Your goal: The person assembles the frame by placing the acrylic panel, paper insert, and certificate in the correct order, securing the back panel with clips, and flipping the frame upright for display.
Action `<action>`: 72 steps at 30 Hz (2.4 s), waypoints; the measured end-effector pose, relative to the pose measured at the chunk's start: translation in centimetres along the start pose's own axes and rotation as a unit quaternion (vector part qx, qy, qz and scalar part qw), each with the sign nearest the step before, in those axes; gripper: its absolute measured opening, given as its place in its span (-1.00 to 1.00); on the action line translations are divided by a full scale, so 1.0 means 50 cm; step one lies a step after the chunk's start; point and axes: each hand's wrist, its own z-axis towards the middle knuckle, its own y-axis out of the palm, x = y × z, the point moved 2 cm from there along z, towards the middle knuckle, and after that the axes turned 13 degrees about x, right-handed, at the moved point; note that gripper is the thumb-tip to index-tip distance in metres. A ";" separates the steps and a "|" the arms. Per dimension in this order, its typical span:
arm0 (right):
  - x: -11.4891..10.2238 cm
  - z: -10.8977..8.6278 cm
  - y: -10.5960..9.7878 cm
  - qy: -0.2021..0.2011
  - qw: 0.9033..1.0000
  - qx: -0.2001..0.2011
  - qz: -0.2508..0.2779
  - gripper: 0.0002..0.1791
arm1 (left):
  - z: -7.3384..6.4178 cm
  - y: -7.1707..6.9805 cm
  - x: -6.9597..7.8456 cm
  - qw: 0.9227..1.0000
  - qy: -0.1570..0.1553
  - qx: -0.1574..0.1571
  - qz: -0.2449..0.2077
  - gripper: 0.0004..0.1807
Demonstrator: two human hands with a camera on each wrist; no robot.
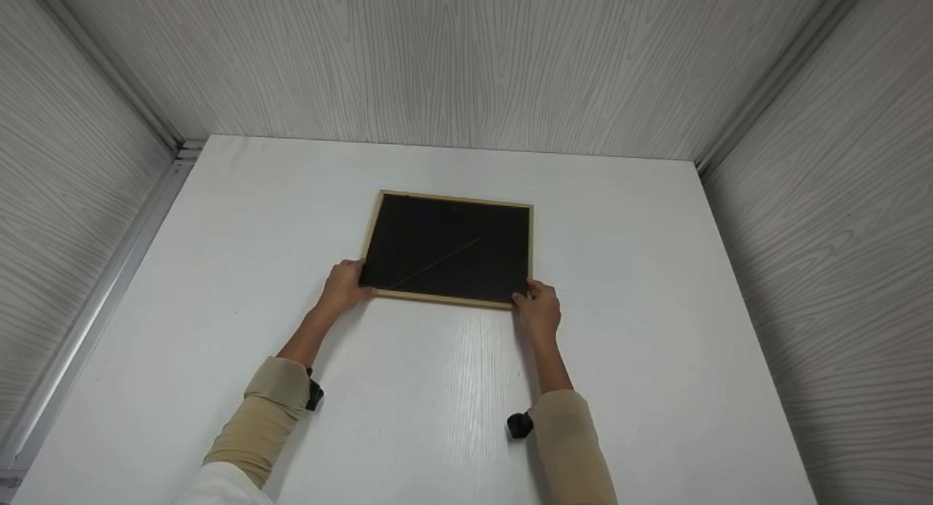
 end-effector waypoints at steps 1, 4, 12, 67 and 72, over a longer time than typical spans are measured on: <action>0.000 0.000 0.000 0.000 1.000 0.000 0.000 -0.49 | 0.000 0.000 0.000 1.000 0.003 0.001 0.002 -0.32; 0.000 0.002 0.000 -0.003 1.000 -0.005 -0.003 -0.47 | 0.002 0.001 -0.001 1.000 0.003 0.004 0.000 -0.34; -0.003 0.005 0.009 -0.016 1.000 0.000 0.012 -0.47 | 0.005 0.006 -0.004 1.000 -0.015 -0.002 -0.017 -0.33; 0.010 -0.003 0.013 -0.169 0.981 0.053 -0.081 -0.37 | -0.011 -0.004 0.011 0.998 -0.041 -0.035 -0.013 -0.23; 0.012 -0.002 0.015 -0.176 0.977 0.047 -0.112 -0.42 | -0.016 0.001 0.015 0.999 -0.027 -0.040 0.011 -0.23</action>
